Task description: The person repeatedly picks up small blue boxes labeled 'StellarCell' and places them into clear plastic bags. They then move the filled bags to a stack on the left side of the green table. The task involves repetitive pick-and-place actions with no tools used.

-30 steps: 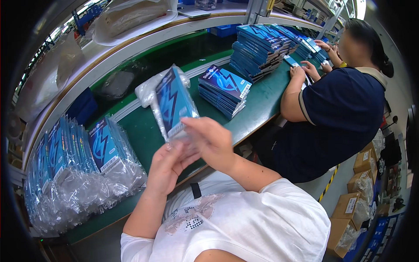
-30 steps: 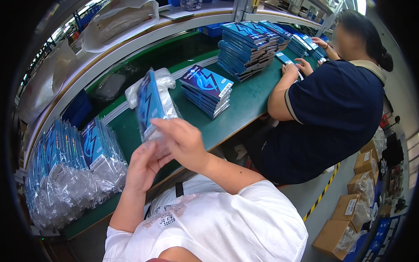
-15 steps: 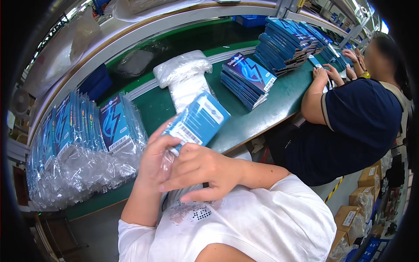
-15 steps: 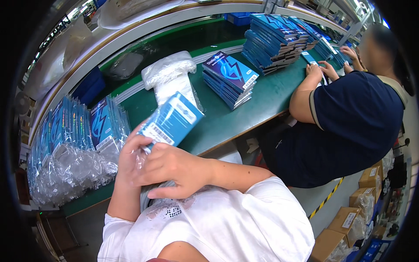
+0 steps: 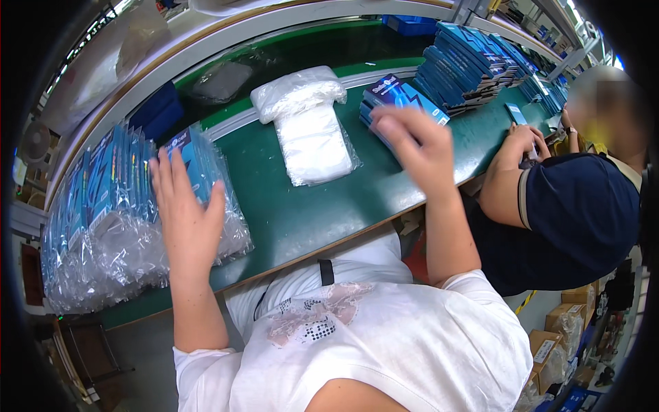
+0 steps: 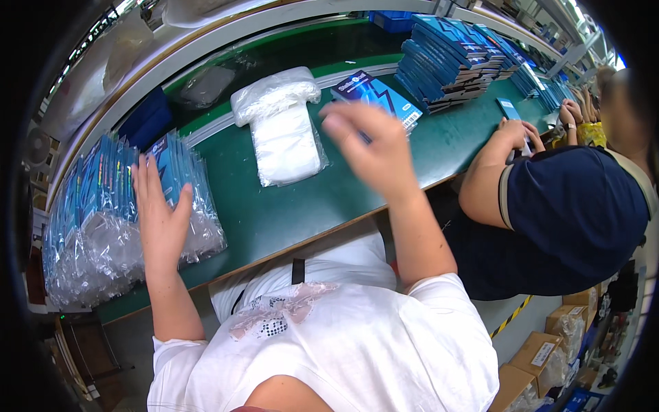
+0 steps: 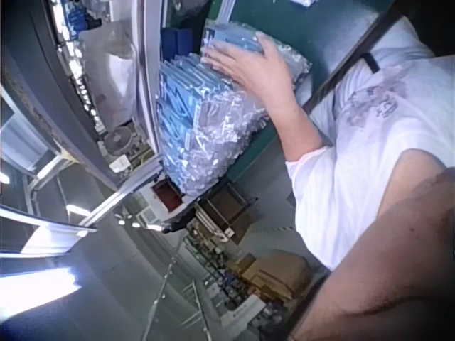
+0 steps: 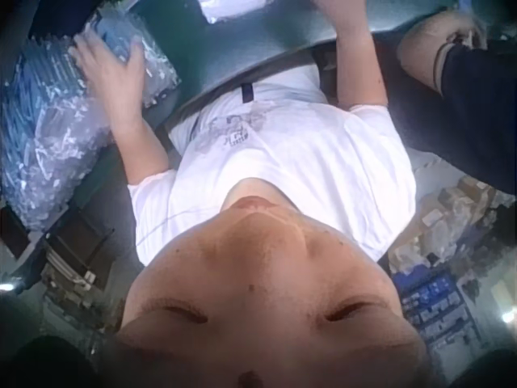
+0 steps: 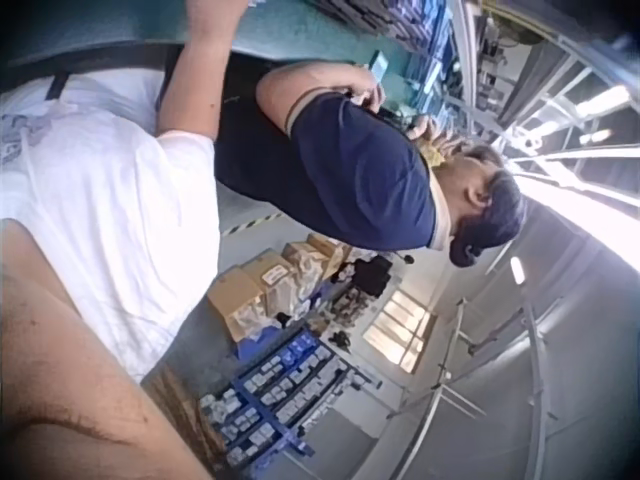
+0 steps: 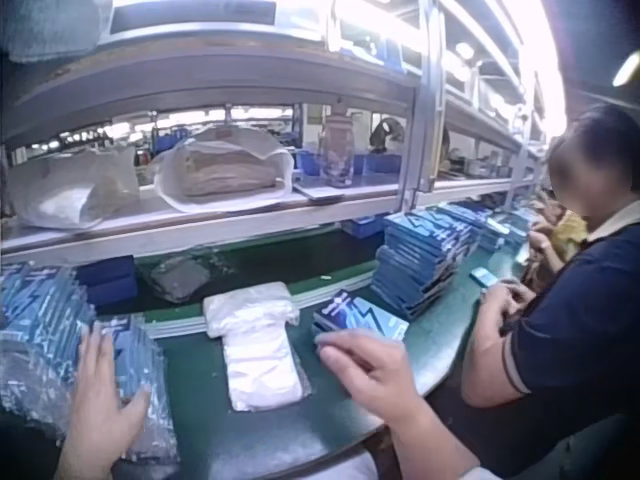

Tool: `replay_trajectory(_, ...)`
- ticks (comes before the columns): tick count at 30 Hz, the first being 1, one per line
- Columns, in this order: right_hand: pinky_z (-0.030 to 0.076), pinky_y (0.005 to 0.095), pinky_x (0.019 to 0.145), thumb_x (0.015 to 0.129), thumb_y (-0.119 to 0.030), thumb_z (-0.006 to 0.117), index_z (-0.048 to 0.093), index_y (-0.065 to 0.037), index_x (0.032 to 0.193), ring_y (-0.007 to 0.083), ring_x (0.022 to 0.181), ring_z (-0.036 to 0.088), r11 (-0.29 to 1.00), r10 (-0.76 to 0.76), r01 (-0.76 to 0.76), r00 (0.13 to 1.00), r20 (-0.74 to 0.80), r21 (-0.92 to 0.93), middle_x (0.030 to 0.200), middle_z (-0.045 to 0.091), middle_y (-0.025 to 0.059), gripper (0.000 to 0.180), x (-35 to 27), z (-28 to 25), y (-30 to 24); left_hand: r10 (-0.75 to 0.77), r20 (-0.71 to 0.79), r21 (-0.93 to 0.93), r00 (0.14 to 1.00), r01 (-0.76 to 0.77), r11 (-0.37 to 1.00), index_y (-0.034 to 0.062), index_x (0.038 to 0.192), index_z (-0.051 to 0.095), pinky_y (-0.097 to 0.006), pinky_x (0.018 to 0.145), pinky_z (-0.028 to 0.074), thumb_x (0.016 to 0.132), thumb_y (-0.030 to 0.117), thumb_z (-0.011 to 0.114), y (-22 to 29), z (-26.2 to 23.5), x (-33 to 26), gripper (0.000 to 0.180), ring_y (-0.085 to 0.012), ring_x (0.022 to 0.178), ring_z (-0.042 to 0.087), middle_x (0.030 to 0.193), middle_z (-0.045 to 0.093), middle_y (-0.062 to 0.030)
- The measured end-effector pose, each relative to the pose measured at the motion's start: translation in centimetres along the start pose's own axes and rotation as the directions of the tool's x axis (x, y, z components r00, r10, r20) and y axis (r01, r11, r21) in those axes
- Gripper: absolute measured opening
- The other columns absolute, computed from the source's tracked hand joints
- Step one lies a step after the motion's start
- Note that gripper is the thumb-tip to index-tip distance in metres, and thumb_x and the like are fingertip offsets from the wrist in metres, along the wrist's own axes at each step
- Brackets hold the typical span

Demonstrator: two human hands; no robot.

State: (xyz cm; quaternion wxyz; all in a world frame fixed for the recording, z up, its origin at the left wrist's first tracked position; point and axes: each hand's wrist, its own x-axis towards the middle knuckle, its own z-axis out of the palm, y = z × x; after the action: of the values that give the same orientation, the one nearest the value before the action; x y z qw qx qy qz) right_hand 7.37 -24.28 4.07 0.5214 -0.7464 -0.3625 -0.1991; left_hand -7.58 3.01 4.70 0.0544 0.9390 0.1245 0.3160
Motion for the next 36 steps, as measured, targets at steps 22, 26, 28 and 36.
replay_trajectory(22,0.049,0.0234,0.057,0.093,-0.041,0.05,0.043,0.005,0.124,0.0118,0.072,0.059,-0.137,0.364,-0.678,0.644,0.673,0.722,0.093,0.06,0.0109,0.055,-6.5,2.9,1.0,0.3,0.225,-0.635,0.927,-0.094,0.767,0.0028,0.105,0.06,-0.034,0.083,0.046,0.081,-0.002,0.059,5.0,8.6,-0.5,0.024,-0.0309,0.092,0.056,0.097,0.057,-0.0137)
replay_trajectory(26,0.052,0.0261,0.078,0.085,-0.007,0.063,0.035,0.008,0.131,0.014,0.089,0.064,-0.116,0.371,-0.777,0.543,0.753,0.618,0.107,0.06,0.0128,0.056,-7.1,4.0,0.2,0.324,0.133,-0.659,0.937,-0.161,0.735,0.0022,0.1,0.064,-0.033,0.075,0.048,0.079,-0.001,0.061,4.3,9.1,-0.4,0.021,-0.0298,0.086,0.059,0.094,0.057,-0.0131)
replay_trajectory(28,0.053,0.0263,0.079,0.083,-0.005,0.064,0.031,0.009,0.135,0.0158,0.091,0.064,-0.194,0.291,-0.8,0.506,0.812,0.568,0.108,0.06,0.0145,0.063,-7.2,4.9,0.4,0.287,0.117,-0.711,0.951,-0.122,0.692,0.0017,0.094,0.066,-0.036,0.072,0.048,0.078,0.001,0.063,4.8,9.0,-0.2,0.017,-0.0297,0.081,0.058,0.088,0.057,-0.0129)
replay_trajectory(36,0.055,0.0274,0.077,0.082,-0.001,0.062,0.032,0.011,0.135,0.0181,0.087,0.066,-0.106,0.378,-0.822,0.487,0.788,0.559,0.113,0.059,0.0194,0.062,-5.4,5.2,2.0,0.077,0.368,-0.727,0.927,0.235,0.645,0.0018,0.09,0.069,-0.029,0.067,0.049,0.073,-0.001,0.064,3.5,9.7,-0.3,0.018,-0.0211,0.072,0.061,0.079,0.06,-0.0105)
